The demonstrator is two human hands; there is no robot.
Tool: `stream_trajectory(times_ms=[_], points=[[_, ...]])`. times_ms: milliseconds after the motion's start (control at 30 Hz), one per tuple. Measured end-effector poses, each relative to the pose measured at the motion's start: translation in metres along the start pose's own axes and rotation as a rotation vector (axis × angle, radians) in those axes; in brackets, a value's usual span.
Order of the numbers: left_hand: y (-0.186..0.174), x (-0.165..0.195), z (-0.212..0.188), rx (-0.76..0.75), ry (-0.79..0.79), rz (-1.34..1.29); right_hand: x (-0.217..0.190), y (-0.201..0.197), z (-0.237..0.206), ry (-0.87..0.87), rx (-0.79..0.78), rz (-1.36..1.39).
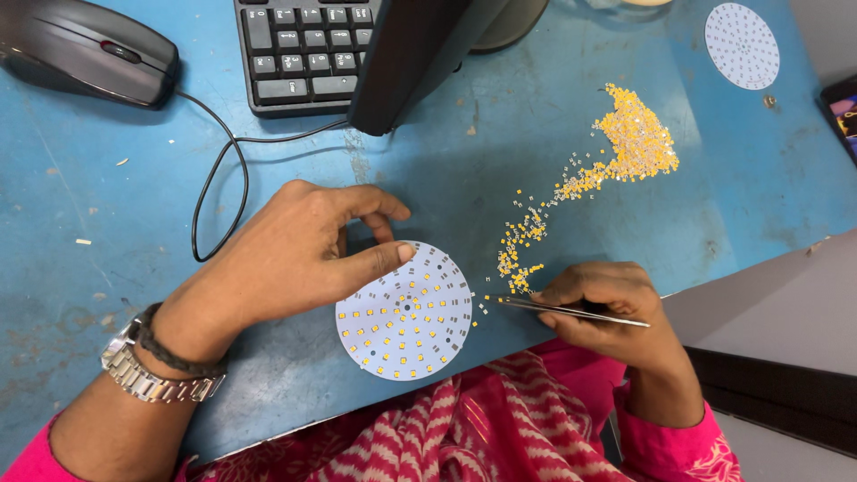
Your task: The person uses tweezers to pick small yellow and silver components from a pile on the table and places them into corresponding holes on a circular LED board. The left hand holds the board steady while the right hand repeatedly picks and places components. The task continues throughout the clip without completing the board.
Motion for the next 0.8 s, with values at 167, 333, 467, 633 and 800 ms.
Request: stream_trajectory(times_ms=[167, 333, 467, 633, 800], points=[[-0.001, 0.000, 0.001, 0.013, 0.028, 0.000, 0.003, -0.001, 0.010, 0.041, -0.025, 0.067], [0.000, 0.000, 0.000, -0.005, -0.004, 0.006, 0.002, 0.004, 0.029, -0.043, -0.153, 0.095], [-0.002, 0.000, 0.000, 0.004, 0.010, 0.001, -0.001, 0.009, 0.042, -0.017, -0.202, 0.070], [-0.004, -0.002, 0.000, 0.003, -0.002, 0.029, -0.003, 0.011, 0.045, -0.056, -0.227, 0.121], [-0.003, -0.001, -0.002, 0.004, 0.010, 0.016, 0.002, 0.009, 0.038, -0.062, -0.211, 0.112]])
Point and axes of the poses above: each hand's wrist, its own z-axis towards the middle knuckle, its own y-axis out of the palm, x = y × z, the point moved 2 cm from there along z, towards the middle knuckle, and after that the axes turned 2 degrees about x, right-handed, at the moved point
